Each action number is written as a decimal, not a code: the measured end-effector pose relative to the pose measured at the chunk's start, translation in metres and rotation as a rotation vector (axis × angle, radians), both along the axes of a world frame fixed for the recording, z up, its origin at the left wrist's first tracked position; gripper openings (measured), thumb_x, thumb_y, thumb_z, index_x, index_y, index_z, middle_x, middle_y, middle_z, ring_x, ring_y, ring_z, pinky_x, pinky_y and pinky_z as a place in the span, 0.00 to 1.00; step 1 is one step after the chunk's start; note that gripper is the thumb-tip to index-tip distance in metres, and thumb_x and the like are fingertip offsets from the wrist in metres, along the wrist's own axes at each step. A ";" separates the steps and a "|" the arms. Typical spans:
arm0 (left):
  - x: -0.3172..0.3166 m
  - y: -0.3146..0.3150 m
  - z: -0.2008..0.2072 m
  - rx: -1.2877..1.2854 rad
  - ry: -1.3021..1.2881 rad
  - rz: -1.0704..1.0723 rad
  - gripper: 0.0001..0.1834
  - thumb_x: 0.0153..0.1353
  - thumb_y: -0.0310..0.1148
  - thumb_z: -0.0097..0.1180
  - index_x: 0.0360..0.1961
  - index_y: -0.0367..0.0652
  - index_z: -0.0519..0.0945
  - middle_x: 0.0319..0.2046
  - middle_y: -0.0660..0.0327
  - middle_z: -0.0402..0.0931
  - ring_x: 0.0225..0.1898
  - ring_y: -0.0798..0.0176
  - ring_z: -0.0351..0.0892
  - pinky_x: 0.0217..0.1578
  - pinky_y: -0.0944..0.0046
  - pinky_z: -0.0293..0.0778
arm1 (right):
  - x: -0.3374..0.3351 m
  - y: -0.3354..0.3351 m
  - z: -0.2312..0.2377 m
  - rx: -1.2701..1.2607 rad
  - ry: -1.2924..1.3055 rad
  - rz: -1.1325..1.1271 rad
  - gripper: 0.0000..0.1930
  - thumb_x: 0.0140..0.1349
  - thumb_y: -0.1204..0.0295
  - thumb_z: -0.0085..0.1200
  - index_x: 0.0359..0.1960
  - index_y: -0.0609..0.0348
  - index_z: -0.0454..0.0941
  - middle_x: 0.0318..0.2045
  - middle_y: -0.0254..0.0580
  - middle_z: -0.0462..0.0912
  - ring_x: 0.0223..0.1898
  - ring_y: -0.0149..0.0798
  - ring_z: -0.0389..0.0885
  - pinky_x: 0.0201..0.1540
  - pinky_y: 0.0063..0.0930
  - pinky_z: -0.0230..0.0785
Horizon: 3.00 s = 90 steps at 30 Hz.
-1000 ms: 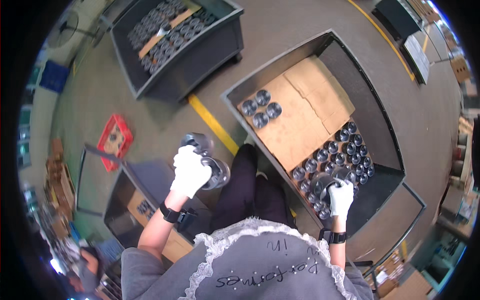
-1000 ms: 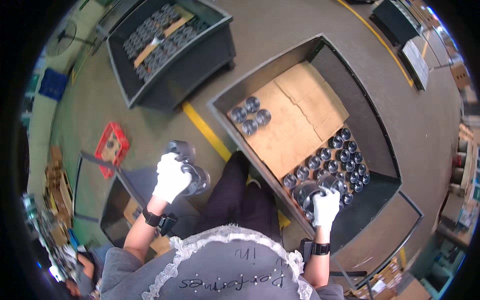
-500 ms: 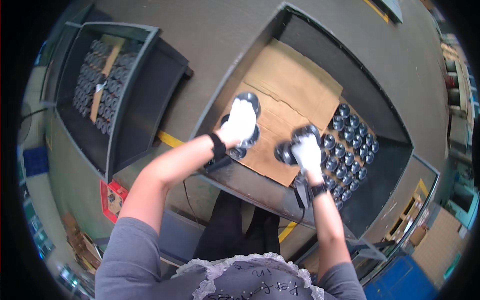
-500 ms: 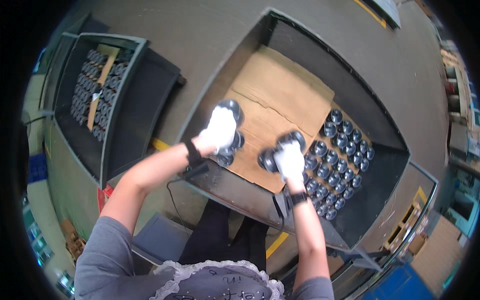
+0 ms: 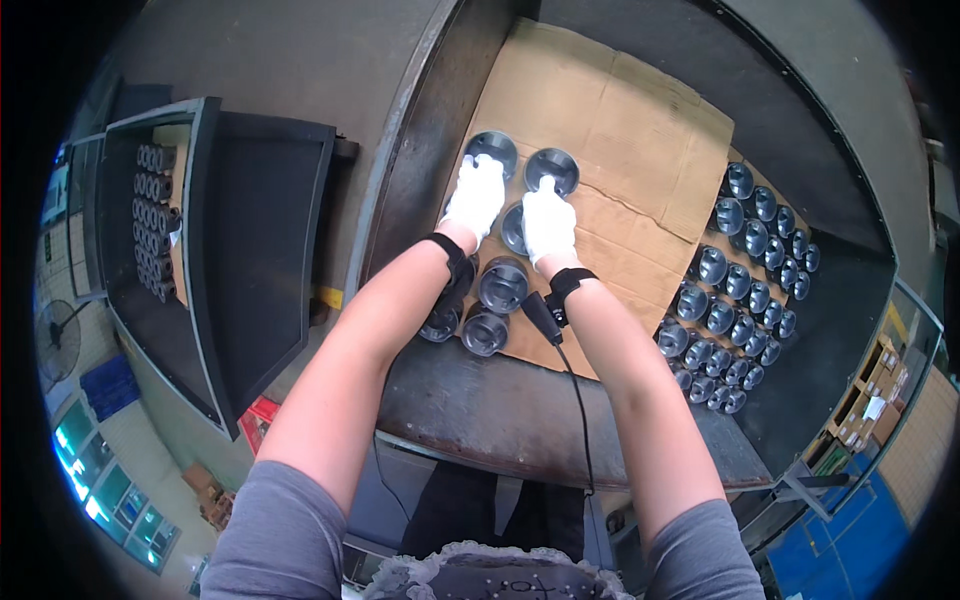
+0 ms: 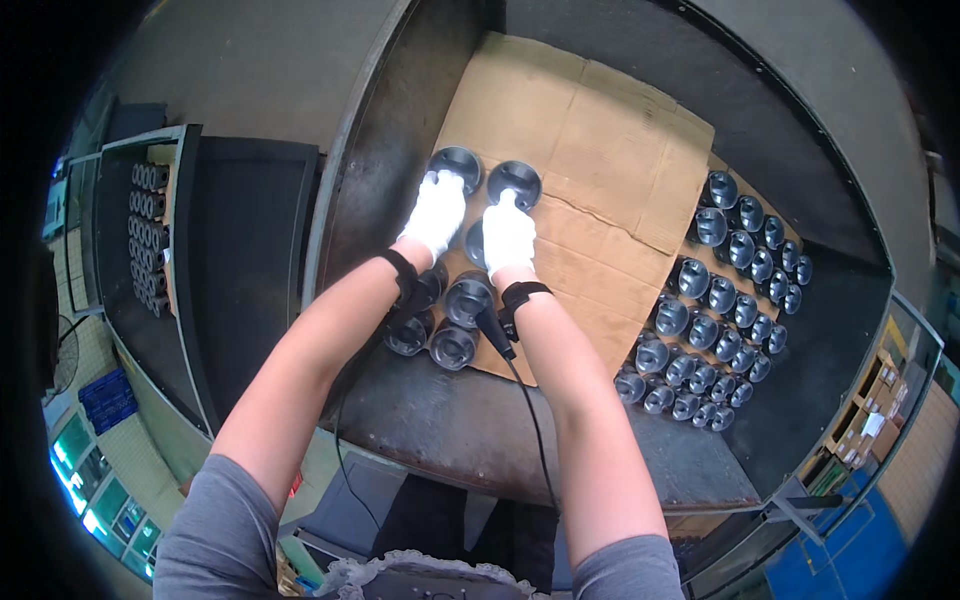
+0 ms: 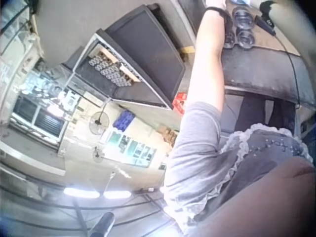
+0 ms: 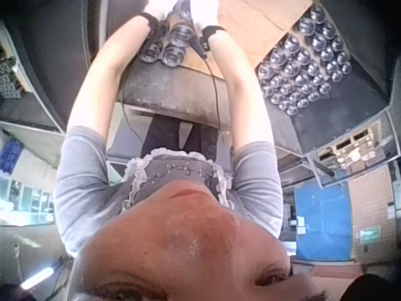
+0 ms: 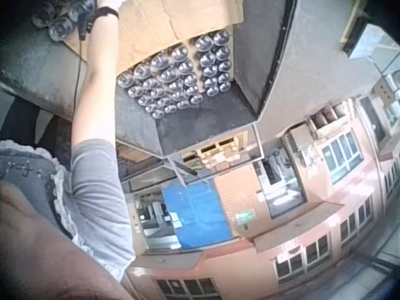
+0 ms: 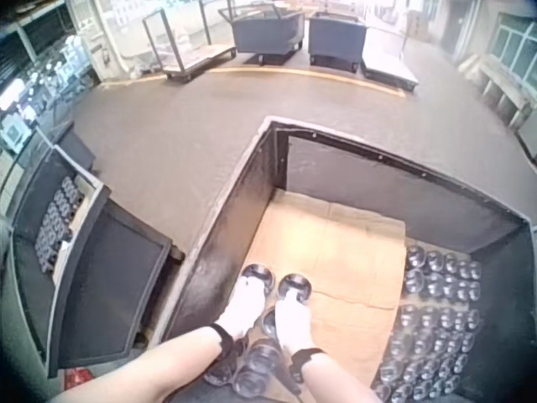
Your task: The worker is sorting and arranging cylindrical metal parts and cardboard dividers into industrial bins.
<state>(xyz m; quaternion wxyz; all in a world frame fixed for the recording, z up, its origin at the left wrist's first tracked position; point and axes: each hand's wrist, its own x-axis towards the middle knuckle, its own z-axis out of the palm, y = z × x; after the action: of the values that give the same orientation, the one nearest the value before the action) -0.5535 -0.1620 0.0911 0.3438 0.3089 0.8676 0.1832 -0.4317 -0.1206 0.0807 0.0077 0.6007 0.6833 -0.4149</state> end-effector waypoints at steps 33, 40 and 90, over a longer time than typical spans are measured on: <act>0.168 -0.425 0.320 0.135 0.509 0.478 0.13 0.58 0.25 0.50 0.42 0.47 0.83 0.41 0.53 0.80 0.44 0.48 0.80 0.47 0.54 0.77 | 0.334 -0.081 0.202 0.304 -0.123 0.906 0.22 0.59 0.67 0.54 0.56 0.59 0.72 0.58 0.59 0.71 0.56 0.57 0.74 0.56 0.42 0.70; 0.427 -0.559 0.315 -0.163 0.484 1.042 0.13 0.60 0.30 0.51 0.44 0.51 0.82 0.42 0.53 0.79 0.42 0.45 0.79 0.46 0.51 0.76 | 0.381 -0.129 0.283 0.238 -0.084 1.262 0.16 0.59 0.67 0.53 0.47 0.59 0.79 0.53 0.52 0.77 0.50 0.53 0.79 0.51 0.41 0.74; 0.843 -0.531 0.239 -0.408 -0.268 2.660 0.16 0.52 0.34 0.54 0.43 0.47 0.85 0.45 0.49 0.79 0.49 0.48 0.79 0.52 0.54 0.74 | 0.235 -0.489 0.186 -0.301 -0.578 1.967 0.15 0.64 0.71 0.48 0.50 0.56 0.78 0.19 0.38 0.79 0.13 0.32 0.74 0.16 0.27 0.65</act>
<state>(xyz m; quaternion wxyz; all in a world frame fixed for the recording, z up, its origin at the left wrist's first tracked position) 0.2895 -0.6925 0.3305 0.0281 -0.8345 0.4783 0.2721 -0.1969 -0.6093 0.2665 0.5820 -0.1533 0.7851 -0.1462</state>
